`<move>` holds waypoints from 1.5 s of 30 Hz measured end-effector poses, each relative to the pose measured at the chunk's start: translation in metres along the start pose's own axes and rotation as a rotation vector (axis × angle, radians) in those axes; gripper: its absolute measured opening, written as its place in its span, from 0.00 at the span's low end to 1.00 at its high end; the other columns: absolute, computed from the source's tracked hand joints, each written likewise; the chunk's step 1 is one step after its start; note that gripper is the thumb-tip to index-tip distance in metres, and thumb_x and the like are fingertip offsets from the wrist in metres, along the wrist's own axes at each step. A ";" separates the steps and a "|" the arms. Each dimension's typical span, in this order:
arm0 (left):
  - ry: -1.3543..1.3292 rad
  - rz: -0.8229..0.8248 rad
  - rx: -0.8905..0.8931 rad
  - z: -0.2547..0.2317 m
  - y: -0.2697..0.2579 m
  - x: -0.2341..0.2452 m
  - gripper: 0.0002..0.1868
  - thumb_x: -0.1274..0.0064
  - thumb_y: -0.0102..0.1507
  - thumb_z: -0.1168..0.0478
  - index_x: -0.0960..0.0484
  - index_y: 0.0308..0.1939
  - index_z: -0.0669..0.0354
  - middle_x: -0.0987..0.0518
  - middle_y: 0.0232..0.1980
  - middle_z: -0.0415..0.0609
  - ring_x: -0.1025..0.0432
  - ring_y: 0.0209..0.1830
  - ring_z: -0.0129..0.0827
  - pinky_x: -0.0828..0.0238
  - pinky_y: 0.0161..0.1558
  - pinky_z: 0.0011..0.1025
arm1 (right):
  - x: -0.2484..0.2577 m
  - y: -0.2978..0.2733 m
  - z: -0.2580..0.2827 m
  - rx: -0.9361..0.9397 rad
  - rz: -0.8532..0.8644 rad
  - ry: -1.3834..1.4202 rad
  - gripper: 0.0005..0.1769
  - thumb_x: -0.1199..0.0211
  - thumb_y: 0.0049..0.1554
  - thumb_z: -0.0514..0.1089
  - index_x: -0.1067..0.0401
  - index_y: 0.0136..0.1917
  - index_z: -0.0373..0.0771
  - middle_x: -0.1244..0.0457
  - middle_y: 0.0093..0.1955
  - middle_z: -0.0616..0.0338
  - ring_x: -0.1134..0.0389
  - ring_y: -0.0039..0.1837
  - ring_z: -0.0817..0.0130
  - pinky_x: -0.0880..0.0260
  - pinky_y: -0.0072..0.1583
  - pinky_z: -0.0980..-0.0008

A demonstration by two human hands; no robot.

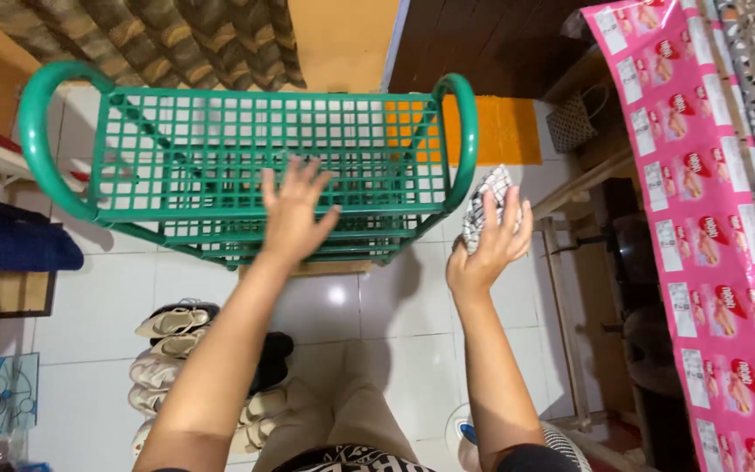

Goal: Cleaning a green plastic multi-tier shelf using a cloth.

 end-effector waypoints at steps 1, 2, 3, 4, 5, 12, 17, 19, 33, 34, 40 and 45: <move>-0.001 -0.001 -0.003 -0.019 0.007 -0.010 0.36 0.42 0.62 0.44 0.27 0.72 0.50 0.40 0.80 0.49 0.54 0.84 0.49 0.74 0.77 0.65 | -0.002 0.001 -0.004 0.000 -0.003 -0.002 0.39 0.43 0.51 0.27 0.37 0.76 0.38 0.48 0.82 0.45 0.52 0.81 0.42 0.59 0.80 0.43; -0.166 0.035 -0.110 -0.047 0.014 -0.024 0.32 0.42 0.63 0.47 0.26 0.69 0.50 0.35 0.78 0.48 0.50 0.83 0.45 0.70 0.78 0.61 | -0.005 0.003 -0.012 -0.046 -0.010 -0.021 0.39 0.44 0.51 0.27 0.37 0.76 0.38 0.49 0.83 0.46 0.54 0.83 0.41 0.65 0.80 0.41; -0.330 0.069 -0.218 -0.077 0.021 -0.035 0.28 0.42 0.64 0.50 0.24 0.67 0.51 0.31 0.76 0.46 0.46 0.82 0.42 0.65 0.80 0.58 | -0.007 0.005 -0.021 -0.090 -0.020 -0.039 0.39 0.44 0.51 0.28 0.37 0.76 0.38 0.49 0.83 0.46 0.56 0.85 0.41 0.70 0.80 0.38; -0.329 0.067 -0.222 -0.091 0.032 -0.041 0.28 0.42 0.64 0.50 0.24 0.67 0.51 0.31 0.76 0.46 0.46 0.82 0.42 0.65 0.80 0.58 | -0.006 0.014 -0.026 -0.089 -0.025 -0.040 0.39 0.44 0.51 0.28 0.37 0.76 0.38 0.49 0.83 0.46 0.56 0.85 0.41 0.70 0.80 0.38; -0.379 0.099 -0.269 -0.109 0.039 -0.049 0.28 0.43 0.64 0.49 0.24 0.67 0.52 0.31 0.76 0.46 0.47 0.82 0.42 0.65 0.80 0.56 | -0.004 0.021 -0.033 -0.115 -0.036 0.000 0.39 0.44 0.52 0.28 0.38 0.77 0.37 0.49 0.84 0.46 0.57 0.87 0.42 0.73 0.81 0.38; -0.189 0.142 -0.217 -0.139 0.071 -0.103 0.31 0.56 0.70 0.39 0.35 0.76 0.40 0.46 0.83 0.46 0.56 0.83 0.46 0.75 0.77 0.59 | -0.035 0.021 -0.047 0.052 0.108 0.103 0.41 0.43 0.51 0.30 0.42 0.78 0.34 0.51 0.84 0.43 0.60 0.87 0.41 0.72 0.82 0.32; -0.023 0.196 -0.095 -0.129 0.075 -0.117 0.33 0.60 0.70 0.39 0.47 0.80 0.30 0.55 0.85 0.42 0.62 0.84 0.45 0.77 0.76 0.62 | -0.066 0.002 -0.033 0.068 0.237 0.106 0.43 0.41 0.47 0.31 0.41 0.77 0.38 0.53 0.82 0.39 0.58 0.84 0.31 0.67 0.79 0.30; -0.004 0.243 -0.077 -0.128 0.074 -0.122 0.35 0.60 0.70 0.40 0.49 0.80 0.30 0.57 0.85 0.40 0.63 0.84 0.43 0.77 0.76 0.61 | -0.073 0.006 -0.031 0.061 0.265 0.100 0.43 0.39 0.47 0.32 0.39 0.77 0.40 0.53 0.82 0.38 0.57 0.82 0.28 0.65 0.78 0.30; 0.061 0.322 -0.097 -0.122 0.082 -0.132 0.34 0.60 0.69 0.44 0.45 0.79 0.38 0.58 0.85 0.44 0.65 0.85 0.43 0.78 0.76 0.61 | -0.108 0.079 -0.030 0.061 0.266 0.221 0.30 0.32 0.54 0.32 0.31 0.69 0.35 0.51 0.82 0.40 0.50 0.80 0.30 0.45 0.78 0.43; 0.061 0.324 -0.094 -0.121 0.082 -0.132 0.34 0.60 0.69 0.44 0.45 0.79 0.38 0.58 0.85 0.44 0.65 0.85 0.43 0.78 0.76 0.61 | -0.108 0.091 -0.029 0.060 0.269 0.222 0.30 0.32 0.54 0.32 0.31 0.69 0.35 0.51 0.82 0.40 0.50 0.80 0.30 0.45 0.78 0.43; -0.023 0.196 -0.146 -0.126 0.081 -0.122 0.34 0.64 0.71 0.38 0.44 0.79 0.40 0.54 0.84 0.48 0.61 0.84 0.49 0.75 0.75 0.64 | -0.158 0.136 -0.057 -0.068 0.460 0.244 0.24 0.36 0.54 0.36 0.27 0.65 0.34 0.48 0.80 0.38 0.49 0.79 0.35 0.45 0.75 0.50; -0.021 0.175 -0.148 -0.128 0.079 -0.116 0.34 0.63 0.71 0.38 0.43 0.80 0.37 0.51 0.84 0.48 0.58 0.84 0.50 0.71 0.75 0.64 | -0.223 0.166 -0.092 -0.100 0.580 0.261 0.20 0.36 0.56 0.44 0.25 0.59 0.32 0.39 0.70 0.35 0.36 0.69 0.39 0.38 0.70 0.56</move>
Point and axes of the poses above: each hand's wrist, its own y-axis towards the middle knuckle, its own x-axis out of the back of the hand, z = x × y, the point moved 10 cm from there along y, towards the middle knuckle
